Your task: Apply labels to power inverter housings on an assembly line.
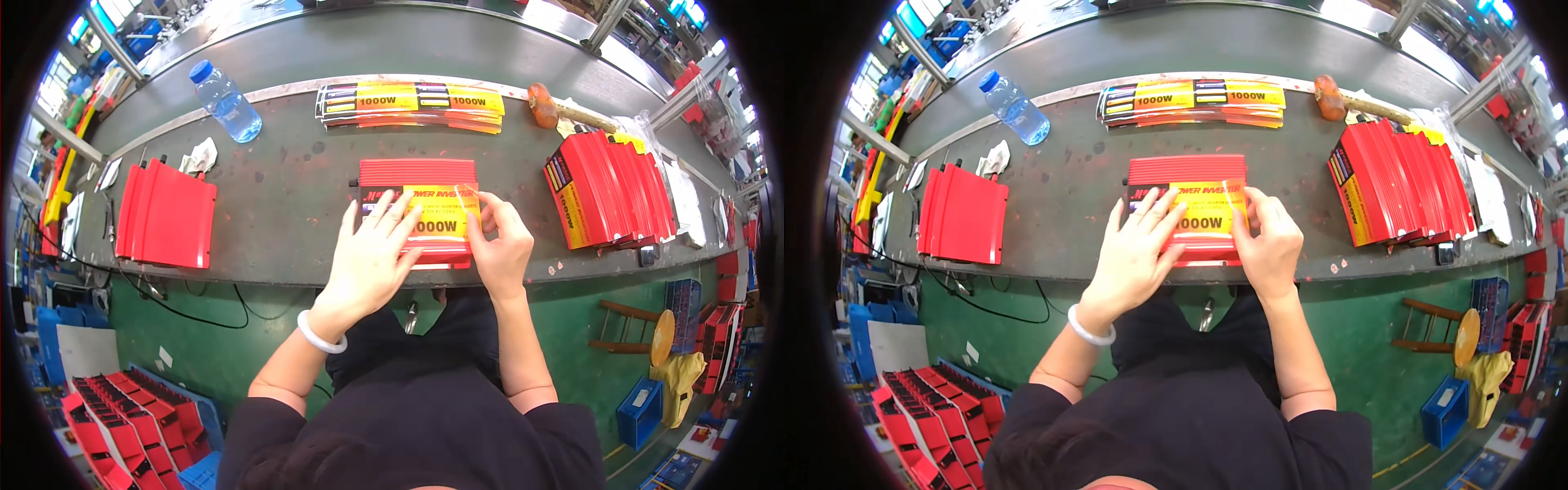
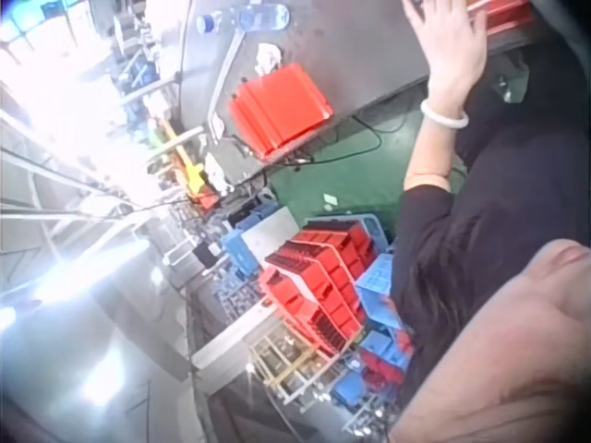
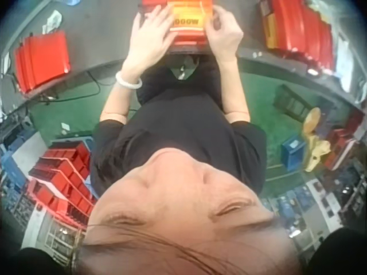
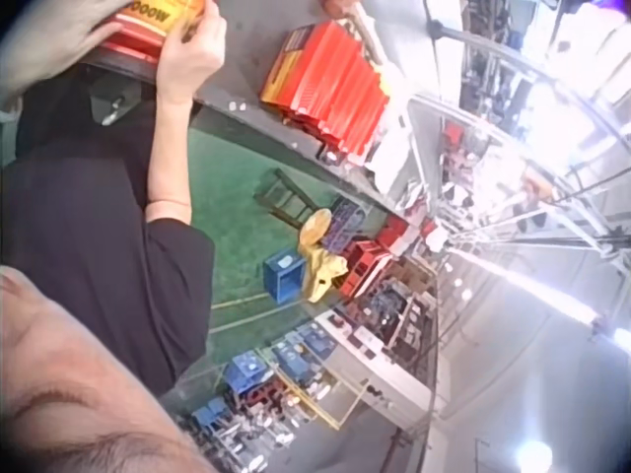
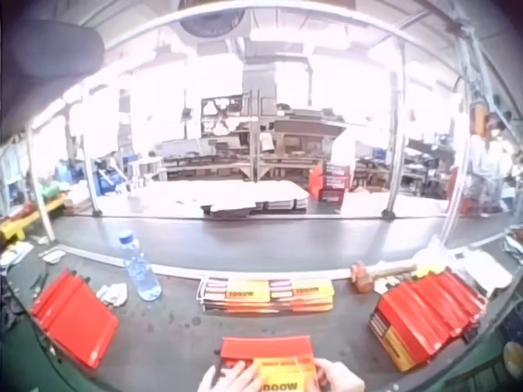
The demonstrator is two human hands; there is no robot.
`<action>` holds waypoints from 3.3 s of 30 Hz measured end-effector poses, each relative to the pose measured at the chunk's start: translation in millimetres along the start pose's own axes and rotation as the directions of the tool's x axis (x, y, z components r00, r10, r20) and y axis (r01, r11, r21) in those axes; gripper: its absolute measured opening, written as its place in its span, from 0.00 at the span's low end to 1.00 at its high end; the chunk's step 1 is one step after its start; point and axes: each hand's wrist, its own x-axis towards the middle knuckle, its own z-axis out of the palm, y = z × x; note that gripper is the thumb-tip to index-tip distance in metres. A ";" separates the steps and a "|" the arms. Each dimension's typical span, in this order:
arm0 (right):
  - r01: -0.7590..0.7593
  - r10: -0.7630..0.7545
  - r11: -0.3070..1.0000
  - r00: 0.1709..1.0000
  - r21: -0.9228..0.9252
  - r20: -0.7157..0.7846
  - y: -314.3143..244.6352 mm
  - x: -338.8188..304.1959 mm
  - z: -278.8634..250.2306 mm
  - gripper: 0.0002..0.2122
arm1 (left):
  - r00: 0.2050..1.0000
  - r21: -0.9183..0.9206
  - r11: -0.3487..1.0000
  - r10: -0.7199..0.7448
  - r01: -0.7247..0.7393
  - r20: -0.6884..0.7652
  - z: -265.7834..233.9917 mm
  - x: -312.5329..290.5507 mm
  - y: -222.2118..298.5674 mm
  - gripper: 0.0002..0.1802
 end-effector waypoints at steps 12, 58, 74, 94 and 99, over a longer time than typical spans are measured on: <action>-0.039 0.037 0.968 0.999 -0.247 -0.013 -9.2 1.9 -10.1 0.17 | 0.984 0.129 0.976 -0.168 0.174 -0.054 4.7 -17.0 -6.8 0.45; 0.388 -0.240 0.904 0.806 -0.177 0.541 -35.9 -28.6 7.4 0.35 | 1.000 0.120 0.993 -0.011 0.013 -0.018 9.2 3.8 -3.6 0.56; -0.079 0.035 0.994 0.881 0.074 0.472 17.5 -44.8 -24.3 0.32 | 0.995 0.122 0.987 0.102 -0.101 -0.005 14.6 12.4 18.3 0.41; -0.198 0.061 0.941 0.897 0.273 0.438 26.3 -56.1 -16.4 0.34 | 0.952 0.061 0.950 0.304 -0.306 0.039 46.3 26.7 71.1 0.34; -0.368 0.096 0.744 0.885 0.557 0.456 39.6 -59.1 -19.4 0.32 | 0.887 -0.346 0.836 0.461 -0.427 0.020 46.5 29.9 84.8 0.33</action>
